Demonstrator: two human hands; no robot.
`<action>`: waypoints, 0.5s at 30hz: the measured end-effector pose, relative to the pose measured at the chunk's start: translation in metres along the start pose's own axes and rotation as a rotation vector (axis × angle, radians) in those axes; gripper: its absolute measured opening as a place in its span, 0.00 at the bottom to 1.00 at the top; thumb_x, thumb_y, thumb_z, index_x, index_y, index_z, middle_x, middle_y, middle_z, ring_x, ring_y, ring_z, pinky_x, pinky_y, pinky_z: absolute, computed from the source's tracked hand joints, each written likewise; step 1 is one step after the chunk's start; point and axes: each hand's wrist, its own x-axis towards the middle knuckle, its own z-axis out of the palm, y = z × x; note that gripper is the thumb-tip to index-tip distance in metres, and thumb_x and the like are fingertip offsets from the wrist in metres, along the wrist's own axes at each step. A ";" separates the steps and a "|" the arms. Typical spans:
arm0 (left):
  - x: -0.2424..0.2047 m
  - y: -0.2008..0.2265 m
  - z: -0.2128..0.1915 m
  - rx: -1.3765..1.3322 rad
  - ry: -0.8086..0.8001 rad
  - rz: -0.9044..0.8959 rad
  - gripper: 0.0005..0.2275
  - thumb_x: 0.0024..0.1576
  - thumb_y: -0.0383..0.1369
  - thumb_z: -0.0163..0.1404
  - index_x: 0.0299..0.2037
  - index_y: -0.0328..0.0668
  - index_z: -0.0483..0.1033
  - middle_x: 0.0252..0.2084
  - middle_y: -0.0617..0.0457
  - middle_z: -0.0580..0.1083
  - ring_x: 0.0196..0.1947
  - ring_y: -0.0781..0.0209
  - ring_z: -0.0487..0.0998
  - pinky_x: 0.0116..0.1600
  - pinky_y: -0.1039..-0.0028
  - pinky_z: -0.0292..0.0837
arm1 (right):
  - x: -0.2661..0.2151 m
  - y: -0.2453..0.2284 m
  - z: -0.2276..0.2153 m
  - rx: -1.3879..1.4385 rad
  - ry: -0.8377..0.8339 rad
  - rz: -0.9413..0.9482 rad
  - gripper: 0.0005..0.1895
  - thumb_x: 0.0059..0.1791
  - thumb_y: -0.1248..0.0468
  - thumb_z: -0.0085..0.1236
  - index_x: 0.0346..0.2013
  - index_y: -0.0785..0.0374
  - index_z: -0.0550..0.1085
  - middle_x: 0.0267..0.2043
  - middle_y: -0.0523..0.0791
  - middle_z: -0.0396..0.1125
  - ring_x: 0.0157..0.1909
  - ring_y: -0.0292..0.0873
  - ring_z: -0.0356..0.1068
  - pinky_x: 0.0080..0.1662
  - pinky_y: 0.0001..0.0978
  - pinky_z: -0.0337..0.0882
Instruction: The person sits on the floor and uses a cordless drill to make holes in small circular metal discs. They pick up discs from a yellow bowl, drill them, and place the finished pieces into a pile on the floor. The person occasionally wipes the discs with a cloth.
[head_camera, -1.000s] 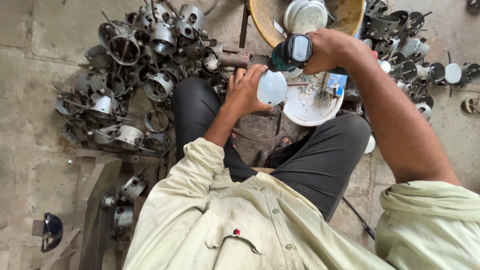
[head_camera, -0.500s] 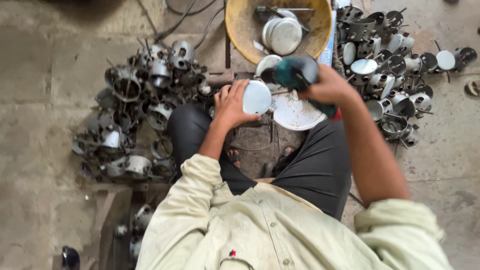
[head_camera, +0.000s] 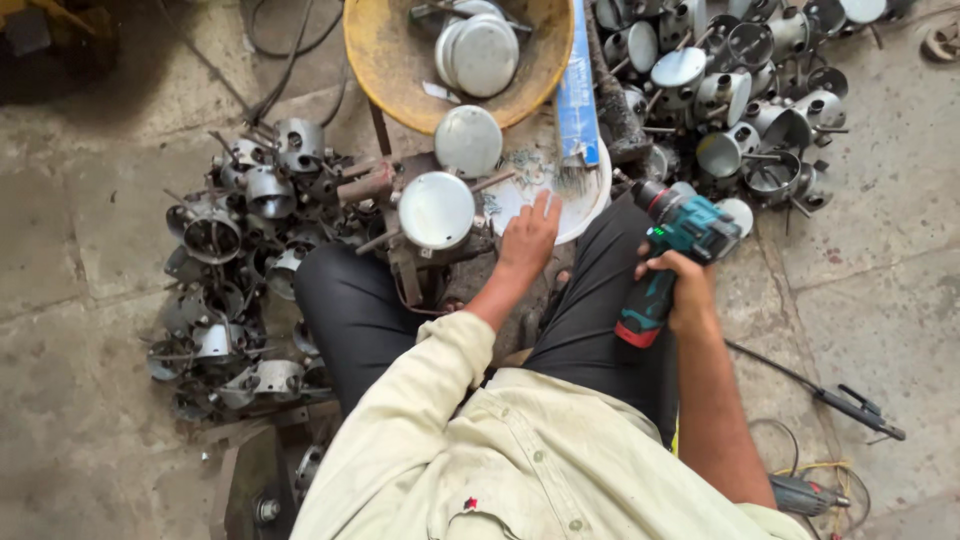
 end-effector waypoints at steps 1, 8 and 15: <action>0.014 -0.006 0.020 0.104 0.057 -0.028 0.20 0.52 0.26 0.53 0.57 0.39 0.74 0.56 0.44 0.74 0.40 0.53 0.77 0.37 0.67 0.77 | 0.006 0.000 0.001 -0.035 0.012 -0.017 0.17 0.39 0.73 0.52 0.43 0.70 0.73 0.36 0.50 0.72 0.31 0.45 0.72 0.37 0.35 0.74; 0.053 -0.043 0.107 0.247 -0.004 -0.086 0.02 0.53 0.28 0.53 0.33 0.46 0.77 0.37 0.54 0.73 0.36 0.54 0.79 0.31 0.67 0.78 | 0.016 0.004 0.004 -0.055 0.042 0.011 0.16 0.39 0.73 0.51 0.41 0.73 0.73 0.35 0.49 0.73 0.30 0.44 0.73 0.36 0.36 0.75; 0.045 -0.042 0.079 0.212 0.130 0.045 0.03 0.52 0.27 0.51 0.28 0.47 0.74 0.33 0.55 0.72 0.34 0.58 0.80 0.27 0.70 0.77 | 0.015 -0.001 0.006 0.037 -0.011 0.024 0.20 0.39 0.74 0.49 0.47 0.72 0.71 0.36 0.50 0.72 0.29 0.45 0.72 0.36 0.36 0.76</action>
